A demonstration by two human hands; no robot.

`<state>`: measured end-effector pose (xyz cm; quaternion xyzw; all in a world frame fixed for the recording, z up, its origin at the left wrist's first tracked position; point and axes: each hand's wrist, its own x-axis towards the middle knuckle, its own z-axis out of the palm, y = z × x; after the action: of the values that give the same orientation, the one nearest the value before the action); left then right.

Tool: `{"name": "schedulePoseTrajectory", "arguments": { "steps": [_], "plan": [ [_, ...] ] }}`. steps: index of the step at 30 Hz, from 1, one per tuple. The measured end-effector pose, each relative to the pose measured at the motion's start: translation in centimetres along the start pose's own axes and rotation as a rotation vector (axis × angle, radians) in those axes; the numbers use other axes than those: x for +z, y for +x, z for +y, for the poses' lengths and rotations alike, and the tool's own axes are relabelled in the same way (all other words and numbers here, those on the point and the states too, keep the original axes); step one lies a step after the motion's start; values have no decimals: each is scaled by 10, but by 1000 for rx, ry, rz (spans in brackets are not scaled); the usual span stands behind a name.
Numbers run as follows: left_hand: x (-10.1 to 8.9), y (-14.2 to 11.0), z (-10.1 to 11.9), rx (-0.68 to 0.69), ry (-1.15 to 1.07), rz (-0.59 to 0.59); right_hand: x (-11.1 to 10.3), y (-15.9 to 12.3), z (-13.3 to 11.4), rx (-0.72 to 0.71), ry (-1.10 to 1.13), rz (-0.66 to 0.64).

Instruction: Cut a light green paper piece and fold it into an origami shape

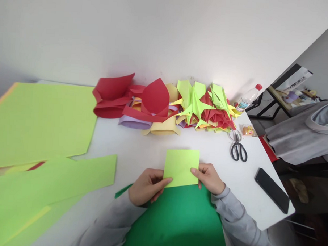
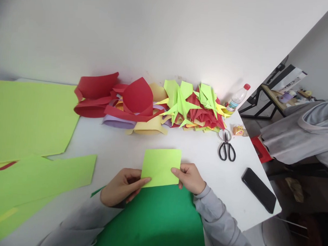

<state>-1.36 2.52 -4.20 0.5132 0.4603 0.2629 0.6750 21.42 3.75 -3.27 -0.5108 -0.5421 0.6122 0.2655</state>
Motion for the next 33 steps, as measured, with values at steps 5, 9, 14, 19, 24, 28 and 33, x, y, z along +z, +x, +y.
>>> {"name": "schedulePoseTrajectory", "arguments": {
  "steps": [5, 9, 14, 19, 24, 28, 33],
  "plan": [
    [1, 1, 0, -6, 4, 16, 1, -1, -4, 103, -5, 70],
    [2, 1, 3, -4, 3, 30, 2, 0, -5, 99, 48, 100],
    [1, 1, 5, 9, 5, 95, 3, 0, -6, 91, 87, 46],
    [1, 1, 7, 12, 7, 120, 5, -1, -8, 154, 124, 17],
    [2, 1, 9, 14, 7, 118, 3, -1, -10, 198, 186, -34],
    [2, 0, 9, 23, 10, 122, 1, -1, -11, 204, 133, -24],
    [1, 1, 8, 20, 14, 111, -1, -2, -9, 140, -77, 26]
  ]
}}
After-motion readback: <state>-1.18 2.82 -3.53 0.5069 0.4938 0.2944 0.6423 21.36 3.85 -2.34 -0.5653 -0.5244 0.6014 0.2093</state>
